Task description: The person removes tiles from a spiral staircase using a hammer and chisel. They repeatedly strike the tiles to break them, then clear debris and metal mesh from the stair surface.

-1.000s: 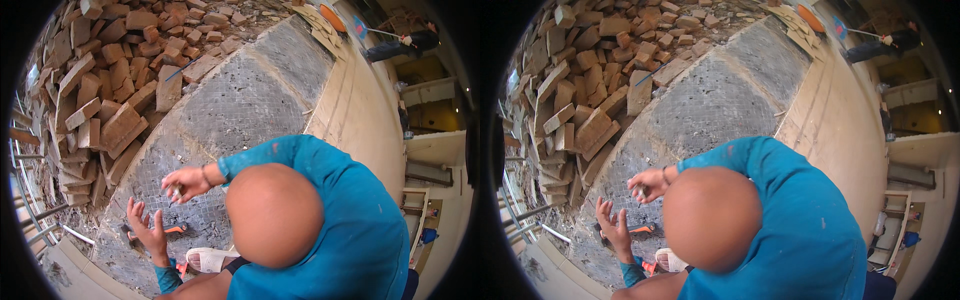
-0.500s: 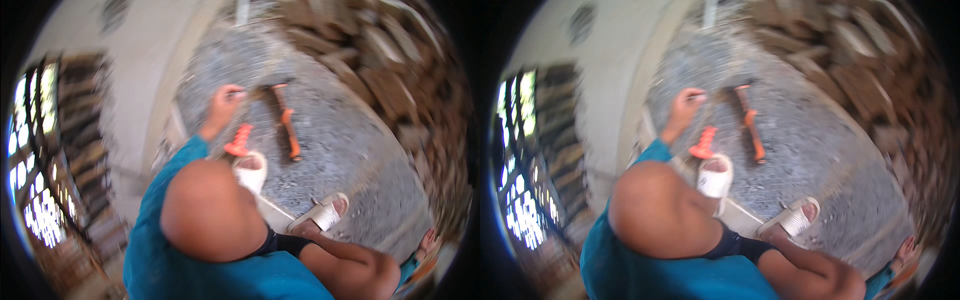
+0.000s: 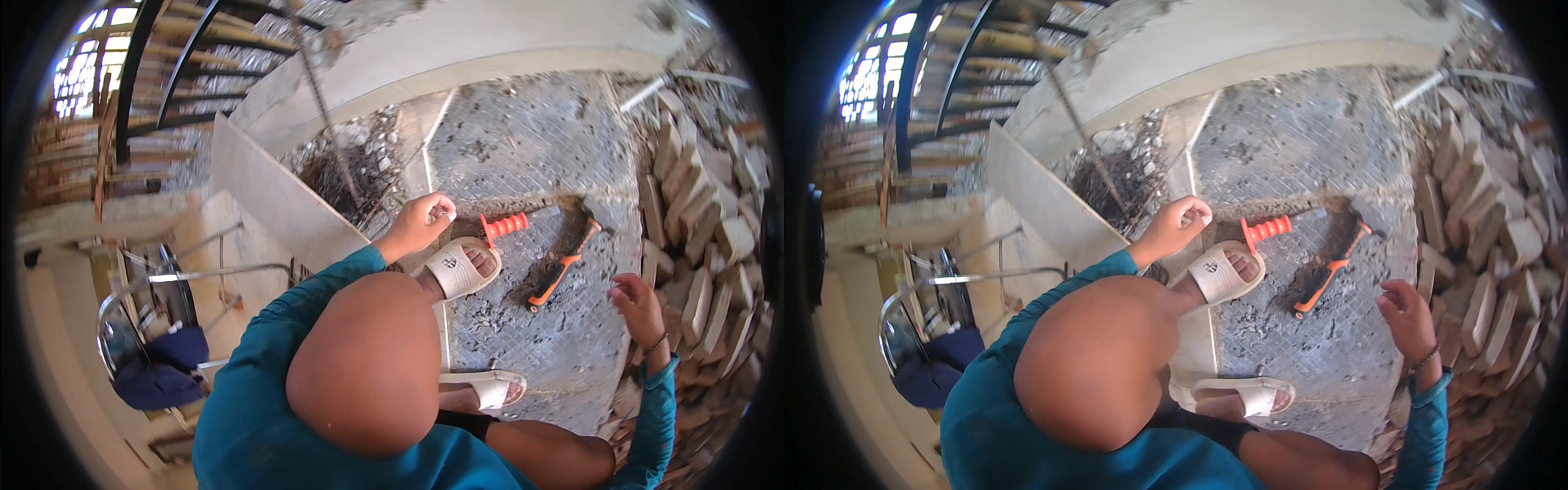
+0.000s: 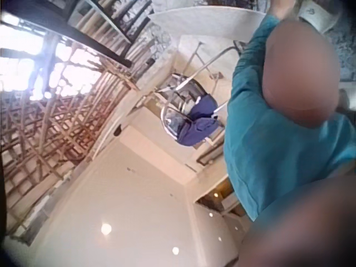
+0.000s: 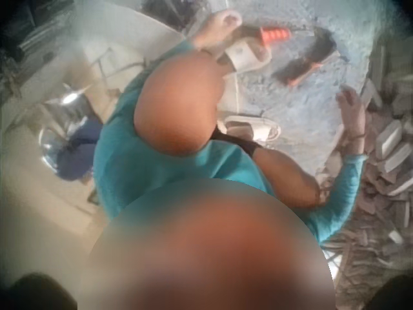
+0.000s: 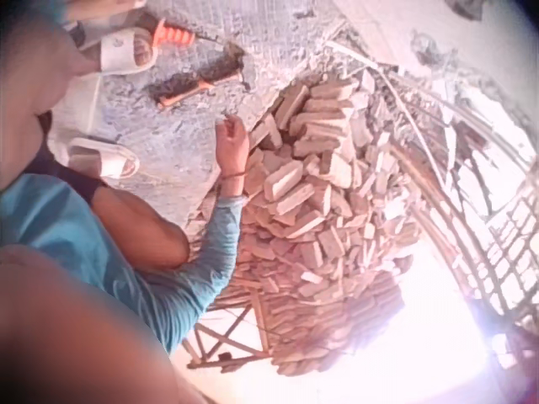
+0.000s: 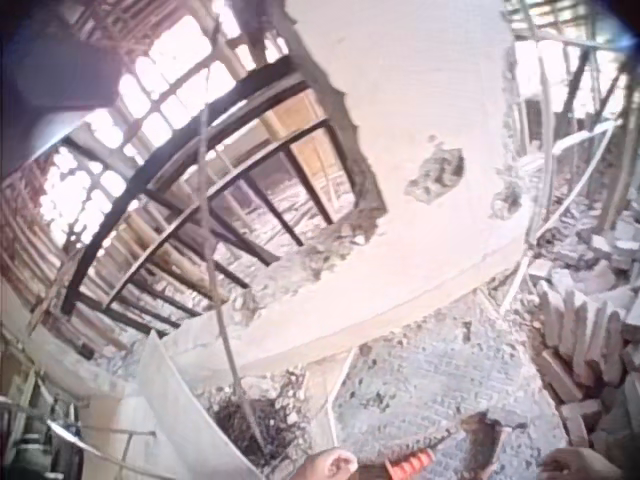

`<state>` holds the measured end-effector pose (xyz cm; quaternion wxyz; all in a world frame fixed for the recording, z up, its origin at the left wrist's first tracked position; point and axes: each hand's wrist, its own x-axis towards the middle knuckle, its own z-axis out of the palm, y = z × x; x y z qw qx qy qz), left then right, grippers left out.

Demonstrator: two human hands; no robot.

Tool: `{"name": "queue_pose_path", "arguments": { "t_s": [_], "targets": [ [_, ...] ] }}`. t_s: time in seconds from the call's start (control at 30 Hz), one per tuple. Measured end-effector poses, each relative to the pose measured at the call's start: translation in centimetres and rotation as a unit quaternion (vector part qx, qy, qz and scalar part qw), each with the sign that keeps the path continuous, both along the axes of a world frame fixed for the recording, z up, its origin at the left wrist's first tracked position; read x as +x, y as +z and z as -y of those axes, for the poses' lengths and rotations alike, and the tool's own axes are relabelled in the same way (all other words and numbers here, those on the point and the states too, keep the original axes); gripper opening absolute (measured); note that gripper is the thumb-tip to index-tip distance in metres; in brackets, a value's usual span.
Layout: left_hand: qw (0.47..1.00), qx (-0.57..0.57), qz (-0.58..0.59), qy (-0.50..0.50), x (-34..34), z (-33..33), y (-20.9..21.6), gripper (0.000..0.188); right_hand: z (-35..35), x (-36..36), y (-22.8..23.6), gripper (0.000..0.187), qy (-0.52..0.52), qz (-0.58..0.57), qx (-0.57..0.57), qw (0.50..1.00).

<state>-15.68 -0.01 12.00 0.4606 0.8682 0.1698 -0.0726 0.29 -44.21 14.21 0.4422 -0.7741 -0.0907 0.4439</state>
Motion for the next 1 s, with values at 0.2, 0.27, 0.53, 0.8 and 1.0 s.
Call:
{"name": "queue_pose_path", "arguments": {
  "t_s": [0.2,0.27,0.53,0.8,1.0],
  "targets": [
    [0.981,0.059,0.103,0.156,-5.3,-3.1,2.8,0.008,-8.1,-0.5,-1.1,0.029,0.075,-0.12,0.01,0.99],
    [0.963,0.095,0.146,0.206,-6.1,-4.7,4.1,0.009,-10.3,-0.9,-1.1,0.03,0.116,-0.12,-0.024,0.986],
    [0.895,0.289,0.287,0.18,1.6,-15.3,8.3,0.045,-14.3,-4.2,6.5,0.036,0.082,-0.231,0.091,0.965],
    [0.924,0.102,0.246,0.273,8.1,-13.5,11.1,0.052,-13.3,-6.5,4.0,0.037,0.061,-0.071,0.119,0.989],
    [0.928,-0.053,0.289,0.23,10.4,-13.0,17.8,0.052,-9.2,-5.6,-0.3,0.04,0.107,0.053,0.047,0.992]
  ]
}}
